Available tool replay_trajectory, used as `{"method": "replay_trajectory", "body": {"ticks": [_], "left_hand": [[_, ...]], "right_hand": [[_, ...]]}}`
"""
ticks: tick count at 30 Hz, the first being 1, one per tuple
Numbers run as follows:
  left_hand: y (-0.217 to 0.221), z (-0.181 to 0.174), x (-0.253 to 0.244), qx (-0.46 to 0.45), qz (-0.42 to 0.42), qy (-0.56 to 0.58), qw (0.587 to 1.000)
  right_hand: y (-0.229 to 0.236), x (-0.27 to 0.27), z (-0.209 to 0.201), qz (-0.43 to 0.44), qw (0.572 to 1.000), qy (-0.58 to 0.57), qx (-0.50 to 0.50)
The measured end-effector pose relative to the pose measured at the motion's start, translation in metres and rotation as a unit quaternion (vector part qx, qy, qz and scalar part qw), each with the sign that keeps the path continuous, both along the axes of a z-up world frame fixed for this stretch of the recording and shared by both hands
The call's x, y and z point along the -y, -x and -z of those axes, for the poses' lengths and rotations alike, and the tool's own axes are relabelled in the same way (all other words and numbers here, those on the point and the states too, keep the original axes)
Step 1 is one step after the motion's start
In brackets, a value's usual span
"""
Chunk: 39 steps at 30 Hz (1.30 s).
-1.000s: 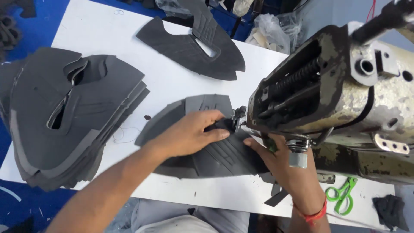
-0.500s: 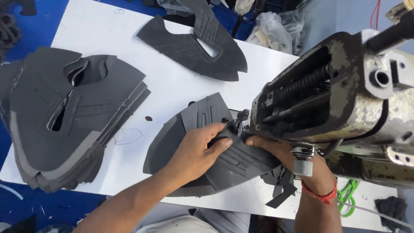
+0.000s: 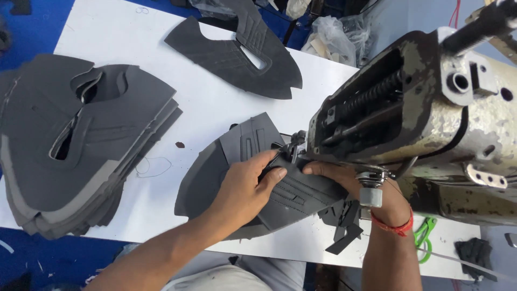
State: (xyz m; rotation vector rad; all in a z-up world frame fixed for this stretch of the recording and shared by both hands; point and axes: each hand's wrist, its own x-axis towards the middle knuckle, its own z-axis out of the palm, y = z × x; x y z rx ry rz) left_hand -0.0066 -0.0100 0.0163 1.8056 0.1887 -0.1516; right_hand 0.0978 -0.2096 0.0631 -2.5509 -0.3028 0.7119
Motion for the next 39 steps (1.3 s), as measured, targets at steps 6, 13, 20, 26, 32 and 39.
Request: {"method": "replay_trajectory", "body": {"ticks": [6,13,20,26,32,39], "left_hand": [[-0.007,-0.005,-0.002,0.004,-0.006,0.005,1.000],[-0.057,0.008,-0.034,0.099,0.110,-0.041,0.988],[-0.124,-0.006,-0.044,0.024,0.341,-0.058,0.938],[-0.092,-0.007,-0.041,0.300,0.201,-0.238,0.902],[-0.002,-0.059,-0.027,0.030,0.100,-0.392,0.914],[0.010,0.023,-0.017,0.071,0.014,0.271,0.960]], "right_hand": [[-0.002,0.003,0.003,0.041,0.998,-0.056,-0.008],[0.032,0.007,0.013,-0.074,0.938,-0.299,0.159],[0.060,-0.014,0.033,0.090,0.962,-0.116,0.229],[0.069,-0.035,0.016,0.197,0.965,-0.084,0.151],[0.073,-0.037,0.019,0.193,0.960,-0.089,0.180],[0.087,-0.015,0.030,0.128,0.958,-0.124,0.225]]}}
